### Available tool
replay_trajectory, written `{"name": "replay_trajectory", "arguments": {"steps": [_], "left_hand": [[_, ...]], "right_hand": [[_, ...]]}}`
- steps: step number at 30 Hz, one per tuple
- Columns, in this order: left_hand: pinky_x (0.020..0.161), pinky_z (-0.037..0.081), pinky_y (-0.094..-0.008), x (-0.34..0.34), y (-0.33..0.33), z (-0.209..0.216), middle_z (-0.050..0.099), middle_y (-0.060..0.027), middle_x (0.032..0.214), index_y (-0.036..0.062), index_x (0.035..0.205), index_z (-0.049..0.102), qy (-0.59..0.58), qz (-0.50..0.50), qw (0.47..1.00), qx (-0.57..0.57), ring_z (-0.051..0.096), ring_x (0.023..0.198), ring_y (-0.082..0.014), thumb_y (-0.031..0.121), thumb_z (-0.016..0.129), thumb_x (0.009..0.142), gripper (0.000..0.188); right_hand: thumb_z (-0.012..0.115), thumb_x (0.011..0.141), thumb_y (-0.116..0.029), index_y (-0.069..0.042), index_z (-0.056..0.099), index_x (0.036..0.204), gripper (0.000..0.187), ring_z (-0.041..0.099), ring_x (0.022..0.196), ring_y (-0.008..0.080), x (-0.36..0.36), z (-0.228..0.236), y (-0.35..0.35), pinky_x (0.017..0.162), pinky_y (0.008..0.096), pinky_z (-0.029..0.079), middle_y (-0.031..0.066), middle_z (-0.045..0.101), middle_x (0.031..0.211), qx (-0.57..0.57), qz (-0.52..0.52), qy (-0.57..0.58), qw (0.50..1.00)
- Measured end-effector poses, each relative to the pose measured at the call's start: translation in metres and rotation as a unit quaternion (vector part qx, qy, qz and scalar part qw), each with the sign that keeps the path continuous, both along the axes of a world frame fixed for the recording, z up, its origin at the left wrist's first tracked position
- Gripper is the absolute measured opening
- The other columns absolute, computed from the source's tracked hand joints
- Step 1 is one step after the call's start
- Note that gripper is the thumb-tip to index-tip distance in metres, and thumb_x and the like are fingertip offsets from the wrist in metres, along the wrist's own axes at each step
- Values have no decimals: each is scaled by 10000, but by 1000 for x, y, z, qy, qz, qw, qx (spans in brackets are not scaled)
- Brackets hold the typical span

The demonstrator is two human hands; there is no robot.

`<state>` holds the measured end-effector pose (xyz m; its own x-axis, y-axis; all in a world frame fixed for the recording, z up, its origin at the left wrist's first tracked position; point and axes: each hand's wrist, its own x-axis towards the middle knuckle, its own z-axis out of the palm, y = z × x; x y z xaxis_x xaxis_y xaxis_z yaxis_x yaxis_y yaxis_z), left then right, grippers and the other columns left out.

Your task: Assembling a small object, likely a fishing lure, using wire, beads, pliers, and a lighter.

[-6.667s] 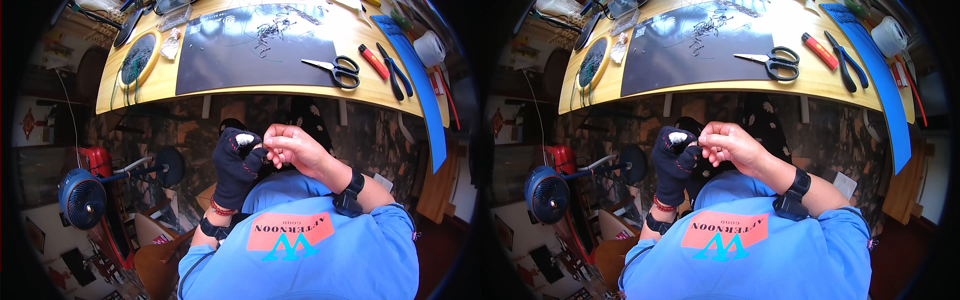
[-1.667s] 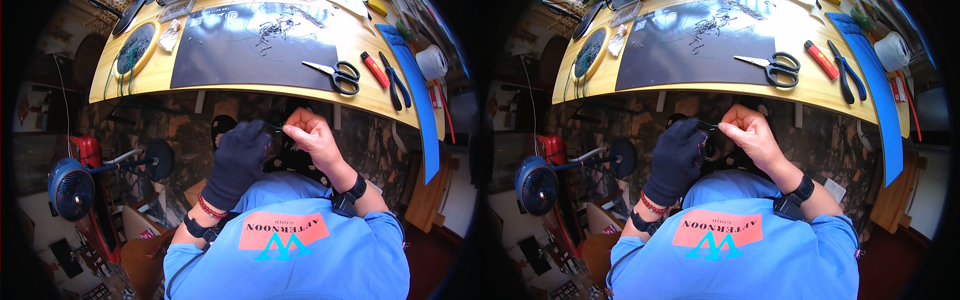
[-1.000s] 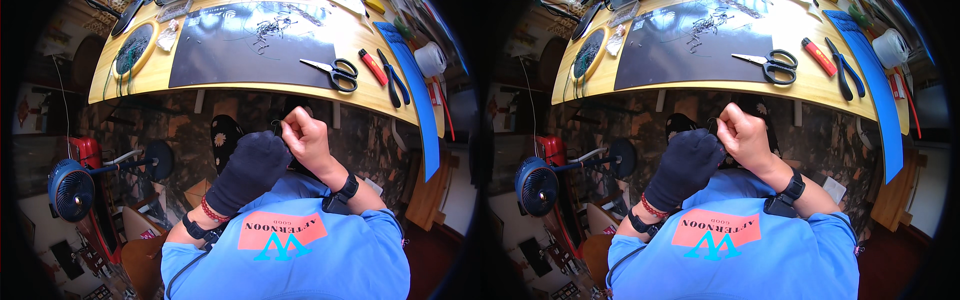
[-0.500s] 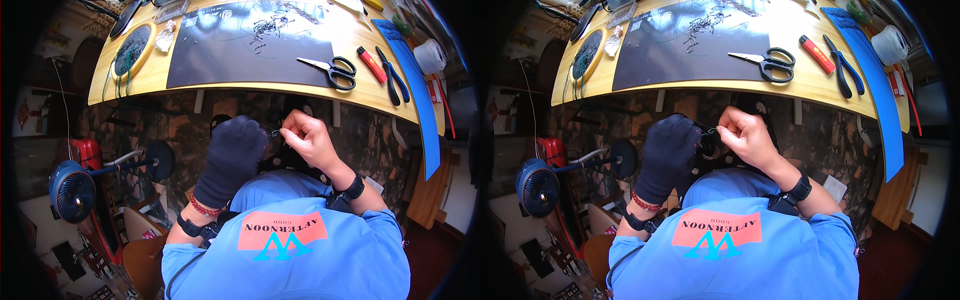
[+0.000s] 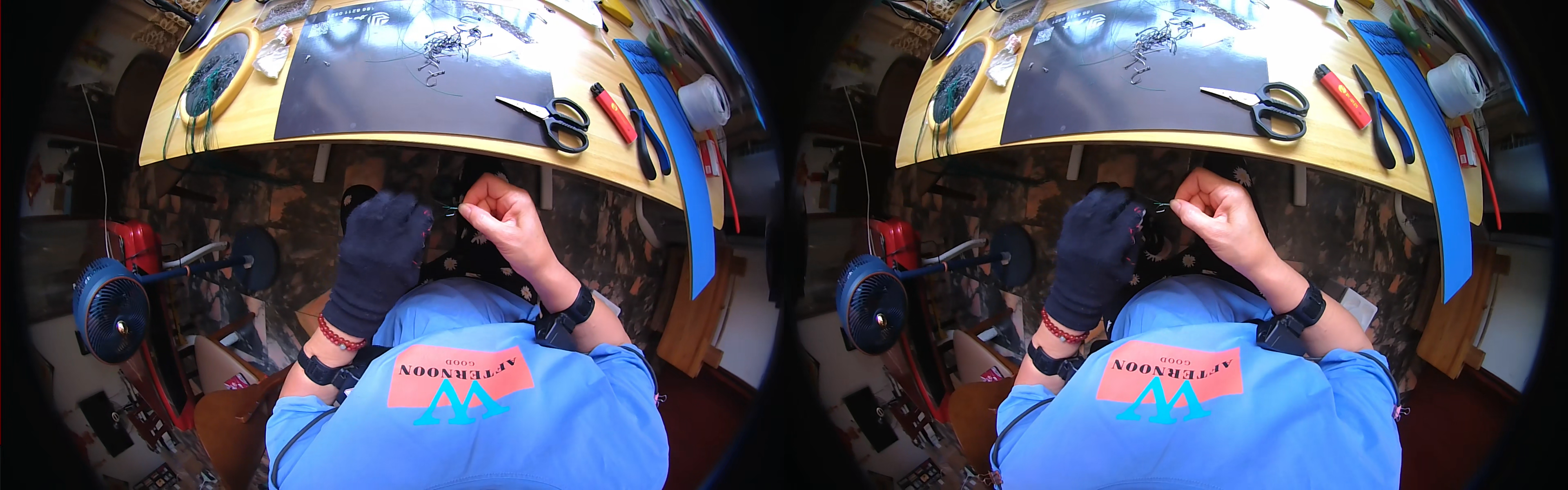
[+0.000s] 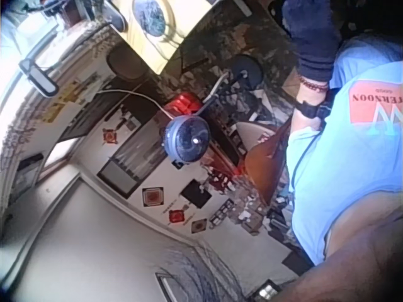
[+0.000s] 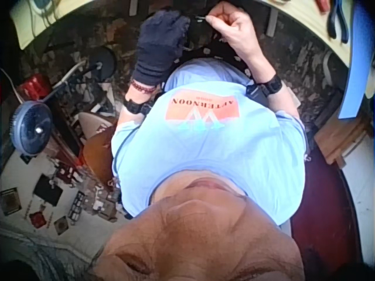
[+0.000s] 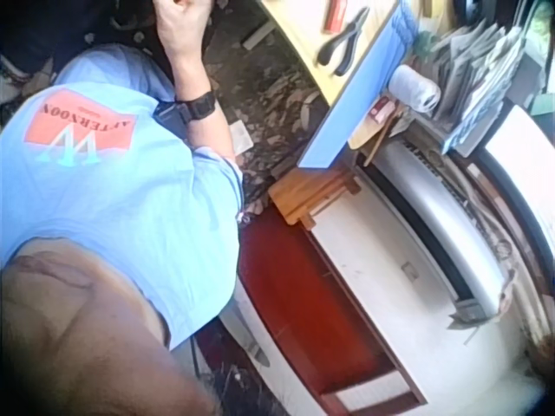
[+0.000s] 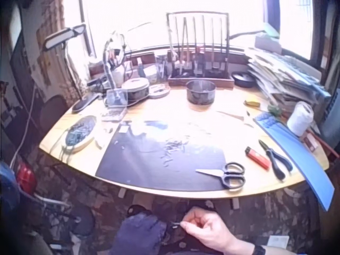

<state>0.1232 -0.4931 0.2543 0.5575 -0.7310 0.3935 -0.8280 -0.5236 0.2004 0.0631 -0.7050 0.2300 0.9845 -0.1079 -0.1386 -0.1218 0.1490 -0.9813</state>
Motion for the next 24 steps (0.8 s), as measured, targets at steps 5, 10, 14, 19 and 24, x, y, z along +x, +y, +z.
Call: {"name": "replay_trajectory", "arguments": {"steps": [5,10,14,19,24], "left_hand": [[1014,463,-485,-1,1,-1,649,-140,1228,74,1119,696,-12,-4,999,-31,591,1202,-369,58,744,745,377],[984,461,-488,-2,0,4,637,-127,1175,52,1093,685,-31,-20,999,-25,592,1171,-338,135,701,821,285],[961,474,-481,-6,-3,9,664,-115,1137,56,1075,694,-37,-26,999,-29,620,1143,-345,59,714,735,340],[936,474,-482,-9,-8,8,645,-108,1088,53,1050,681,1,-52,998,-26,618,1102,-329,103,703,772,283],[935,471,-488,-16,-13,7,632,-113,1068,51,1043,675,9,-78,997,-24,615,1090,-323,128,694,800,256]], "right_hand": [[666,935,-90,-30,621,873,97,400,604,-1,1,1,5,539,210,316,-74,523,694,-53,-17,-18,998],[659,899,-31,-29,590,839,92,416,552,24,2,7,12,503,228,335,-25,508,622,-158,-65,-56,984],[683,863,4,-32,562,829,131,460,481,94,3,8,17,471,272,374,44,509,581,-284,-84,-116,948],[707,849,5,-37,560,833,154,522,465,158,6,4,21,474,302,414,70,543,582,-337,-107,-164,921],[710,848,10,-39,558,833,161,554,486,188,8,3,21,481,317,430,88,556,602,-346,-122,-166,915]]}}
